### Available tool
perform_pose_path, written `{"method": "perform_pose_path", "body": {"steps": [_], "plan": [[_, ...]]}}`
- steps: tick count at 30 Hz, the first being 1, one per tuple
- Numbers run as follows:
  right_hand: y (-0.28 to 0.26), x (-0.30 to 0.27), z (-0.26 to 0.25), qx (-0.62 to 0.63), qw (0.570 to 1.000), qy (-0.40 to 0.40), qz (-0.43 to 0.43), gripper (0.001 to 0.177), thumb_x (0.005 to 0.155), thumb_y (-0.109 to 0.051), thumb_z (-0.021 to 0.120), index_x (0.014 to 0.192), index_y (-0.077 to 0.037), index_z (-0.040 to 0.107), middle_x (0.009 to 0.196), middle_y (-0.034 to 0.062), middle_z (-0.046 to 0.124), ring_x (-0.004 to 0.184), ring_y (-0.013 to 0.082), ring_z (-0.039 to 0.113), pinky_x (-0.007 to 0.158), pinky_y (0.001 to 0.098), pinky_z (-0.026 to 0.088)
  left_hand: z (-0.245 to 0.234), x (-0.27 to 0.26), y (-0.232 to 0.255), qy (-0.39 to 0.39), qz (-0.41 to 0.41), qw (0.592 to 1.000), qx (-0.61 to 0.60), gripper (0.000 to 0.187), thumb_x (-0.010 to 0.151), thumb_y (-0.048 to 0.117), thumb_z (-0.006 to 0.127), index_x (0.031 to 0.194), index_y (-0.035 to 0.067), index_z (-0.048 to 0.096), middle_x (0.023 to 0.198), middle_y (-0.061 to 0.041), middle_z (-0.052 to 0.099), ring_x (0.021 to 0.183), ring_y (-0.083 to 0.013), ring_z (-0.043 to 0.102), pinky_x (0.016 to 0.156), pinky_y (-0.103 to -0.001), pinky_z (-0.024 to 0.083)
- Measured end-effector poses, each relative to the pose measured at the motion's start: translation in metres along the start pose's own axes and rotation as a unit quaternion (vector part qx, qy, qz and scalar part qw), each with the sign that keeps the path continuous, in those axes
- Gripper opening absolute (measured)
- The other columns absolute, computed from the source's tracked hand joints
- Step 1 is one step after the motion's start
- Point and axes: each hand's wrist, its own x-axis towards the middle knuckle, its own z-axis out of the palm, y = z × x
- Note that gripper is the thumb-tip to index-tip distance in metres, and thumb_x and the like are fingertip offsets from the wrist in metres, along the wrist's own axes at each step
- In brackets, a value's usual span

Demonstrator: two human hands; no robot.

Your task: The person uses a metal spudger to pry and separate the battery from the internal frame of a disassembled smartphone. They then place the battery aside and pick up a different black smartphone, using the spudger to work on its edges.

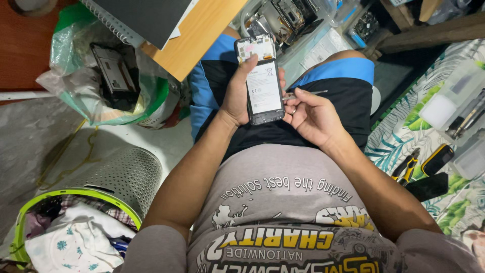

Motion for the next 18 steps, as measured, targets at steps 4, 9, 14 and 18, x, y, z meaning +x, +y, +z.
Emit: {"method": "perform_pose_path", "body": {"steps": [4, 9, 14, 18], "plan": [[-0.007, -0.002, 0.003, -0.131, 0.984, -0.001, -0.124, 0.022, 0.105, -0.01, 0.057, 0.098, 0.007, 0.07, 0.095, 0.017, 0.07, 0.083, 0.0232, 0.065, 0.082, 0.0374, 0.052, -0.001, 0.003, -0.003, 0.056, 0.016, 0.998, 0.0, 0.063, 0.103, 0.057, 0.055, 0.122, -0.003, 0.06, 0.101, -0.014, 0.068, 0.087, -0.0225, 0.07, 0.079, -0.039, 0.061], [-0.039, -0.021, 0.028, -0.254, 0.914, 0.001, -0.315, 0.023, 0.1, -0.004, 0.046, 0.114, 0.0, 0.064, 0.114, 0.0129, 0.07, 0.088, 0.0197, 0.073, 0.084, 0.0312, 0.06, 0.005, 0.002, -0.003, 0.085, 0.07, 0.993, 0.038, 0.063, 0.096, 0.068, 0.052, 0.132, 0.017, 0.061, 0.094, -0.012, 0.067, 0.077, -0.0203, 0.068, 0.067, -0.035, 0.059], [-0.017, -0.01, 0.03, -0.394, 0.871, 0.03, -0.292, 0.028, 0.098, -0.003, 0.05, 0.119, 0.001, 0.068, 0.102, 0.0073, 0.071, 0.074, 0.0071, 0.057, 0.068, 0.0208, 0.047, -0.005, 0.009, -0.011, 0.086, 0.087, 0.991, 0.046, 0.075, 0.099, 0.073, 0.046, 0.119, 0.002, 0.062, 0.095, -0.013, 0.067, 0.079, -0.0208, 0.069, 0.069, -0.034, 0.059], [0.01, 0.002, 0.038, -0.476, 0.84, 0.105, -0.238, 0.019, 0.103, -0.013, 0.071, 0.108, 0.004, 0.069, 0.082, 0.0004, 0.059, 0.066, 0.0052, 0.046, 0.057, 0.0222, 0.036, -0.013, 0.012, -0.015, 0.105, 0.118, 0.986, 0.059, 0.074, 0.1, 0.073, 0.043, 0.119, 0.004, 0.062, 0.099, -0.012, 0.068, 0.085, -0.0209, 0.069, 0.076, -0.034, 0.059]]}}
